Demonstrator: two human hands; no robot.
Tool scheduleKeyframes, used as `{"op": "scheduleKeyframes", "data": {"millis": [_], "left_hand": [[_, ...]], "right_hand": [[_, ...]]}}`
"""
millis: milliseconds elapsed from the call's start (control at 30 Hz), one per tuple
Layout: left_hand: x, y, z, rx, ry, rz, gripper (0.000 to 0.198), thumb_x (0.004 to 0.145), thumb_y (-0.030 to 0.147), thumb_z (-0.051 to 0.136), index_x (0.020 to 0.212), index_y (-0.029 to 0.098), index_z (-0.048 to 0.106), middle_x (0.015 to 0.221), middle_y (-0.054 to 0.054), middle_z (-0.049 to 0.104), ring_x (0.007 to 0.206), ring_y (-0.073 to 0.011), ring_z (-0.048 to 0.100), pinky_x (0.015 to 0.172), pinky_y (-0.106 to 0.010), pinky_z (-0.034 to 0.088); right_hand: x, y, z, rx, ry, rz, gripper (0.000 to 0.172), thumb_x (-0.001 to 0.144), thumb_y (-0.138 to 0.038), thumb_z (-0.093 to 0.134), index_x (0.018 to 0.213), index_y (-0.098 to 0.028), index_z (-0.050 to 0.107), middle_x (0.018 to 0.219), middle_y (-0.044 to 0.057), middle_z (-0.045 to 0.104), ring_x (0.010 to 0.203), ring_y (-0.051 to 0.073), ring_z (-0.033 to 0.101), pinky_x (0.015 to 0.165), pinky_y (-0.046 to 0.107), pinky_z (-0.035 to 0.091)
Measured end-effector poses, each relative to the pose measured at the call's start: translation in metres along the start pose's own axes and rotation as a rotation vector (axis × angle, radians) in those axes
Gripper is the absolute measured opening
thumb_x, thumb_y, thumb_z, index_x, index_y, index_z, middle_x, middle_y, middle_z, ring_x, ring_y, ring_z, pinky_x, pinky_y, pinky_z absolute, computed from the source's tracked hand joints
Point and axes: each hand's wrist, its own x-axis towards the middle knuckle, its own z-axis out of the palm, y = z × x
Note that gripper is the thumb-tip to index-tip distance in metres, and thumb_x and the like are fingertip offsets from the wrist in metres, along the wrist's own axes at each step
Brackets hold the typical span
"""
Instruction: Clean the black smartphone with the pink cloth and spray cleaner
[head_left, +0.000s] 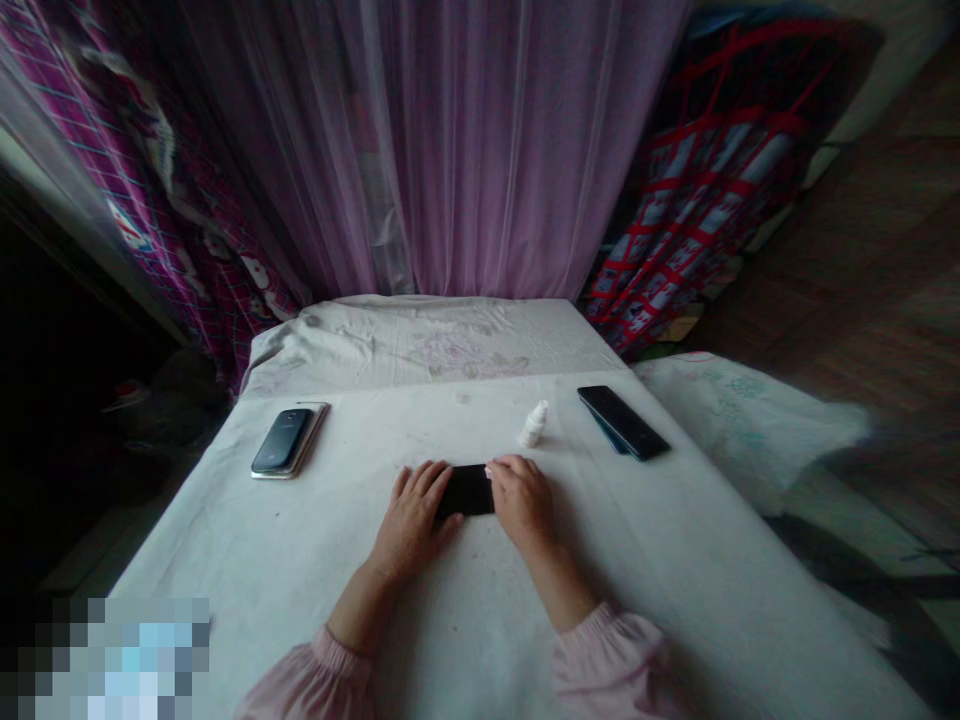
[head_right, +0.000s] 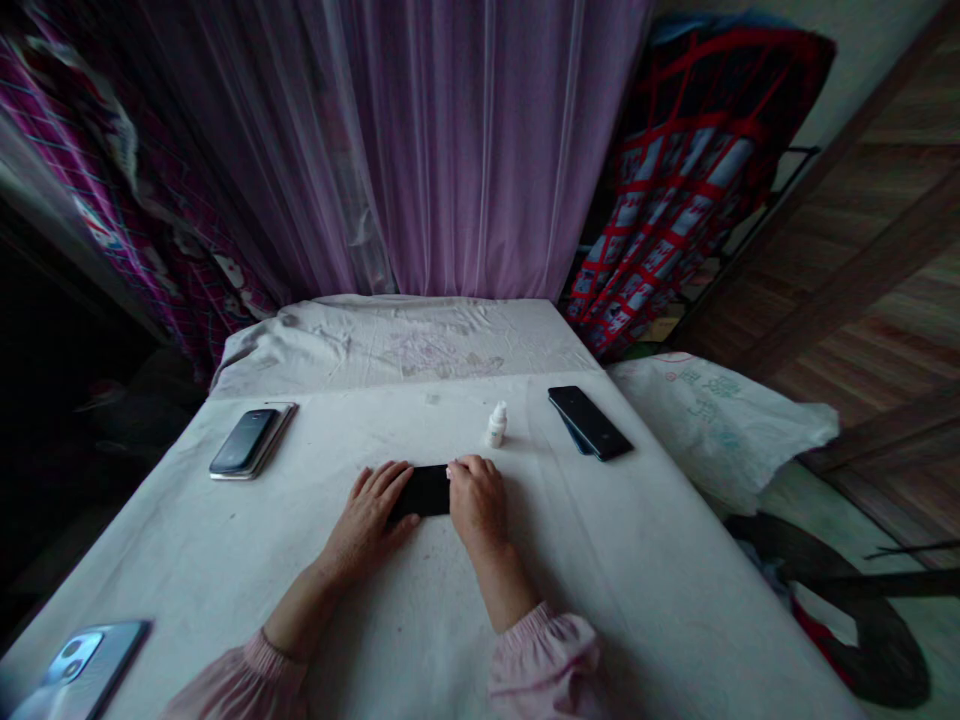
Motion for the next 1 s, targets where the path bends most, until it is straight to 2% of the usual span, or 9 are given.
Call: {"op": "scheduleKeyframes", "data": {"millis": [167,467,533,700,800,1000], "left_hand": [[-0.001,-0.001,0.000,-0.007,0.011,0.008,0.057,0.090,0.036,0.056,0.143,0.020,0.040,0.144,-0.013,0.050,0.136,-0.0308,0.041,0.113,-0.057,0.025],[-0.002,-0.001,0.002,0.012,0.038,0.021,0.058,0.090,0.037,0.056,0.143,0.019,0.039,0.145,-0.013,0.049,0.136,-0.0313,0.041,0.114,-0.057,0.025],[-0.002,-0.001,0.002,0.014,0.035,0.022,0.059,0.090,0.037,0.056,0.143,0.018,0.039,0.145,-0.014,0.049,0.136,-0.0318,0.041,0.113,-0.057,0.026],[-0.001,-0.001,0.000,0.011,0.028,0.025,0.059,0.090,0.039,0.057,0.143,0.019,0.041,0.144,-0.014,0.050,0.135,-0.0321,0.042,0.113,-0.057,0.026],[-0.001,-0.001,-0.001,0.008,0.009,0.024,0.060,0.089,0.040,0.058,0.143,0.018,0.041,0.143,-0.014,0.050,0.134,-0.0321,0.042,0.112,-0.058,0.027],[-0.002,0.000,-0.003,0.002,0.000,0.019,0.059,0.089,0.035,0.057,0.143,0.017,0.041,0.145,-0.014,0.049,0.135,-0.0322,0.041,0.113,-0.058,0.025]], "right_hand": [[0.003,-0.022,0.002,0.012,-0.055,-0.061,0.020,0.093,-0.018,0.055,0.096,-0.025,0.073,0.095,0.004,0.069,0.088,0.019,0.058,0.079,0.029,0.042],[0.002,0.015,-0.007,-0.050,0.030,0.087,0.020,0.093,-0.016,0.055,0.096,-0.023,0.073,0.094,0.005,0.071,0.087,0.019,0.058,0.076,0.030,0.039],[0.002,0.010,-0.006,-0.067,0.021,0.090,0.020,0.093,-0.015,0.054,0.095,-0.023,0.073,0.094,0.005,0.070,0.087,0.019,0.058,0.076,0.031,0.039],[0.006,-0.027,0.002,-0.074,-0.061,0.003,0.019,0.094,-0.018,0.053,0.096,-0.023,0.071,0.095,0.005,0.069,0.089,0.020,0.057,0.077,0.031,0.038],[0.007,-0.034,0.002,-0.050,-0.084,-0.028,0.018,0.095,-0.020,0.054,0.097,-0.024,0.071,0.097,0.005,0.069,0.090,0.020,0.057,0.079,0.031,0.038],[0.004,0.002,-0.008,-0.057,-0.021,0.107,0.021,0.094,-0.017,0.052,0.094,-0.024,0.072,0.094,0.004,0.070,0.088,0.019,0.057,0.076,0.030,0.037]]}}
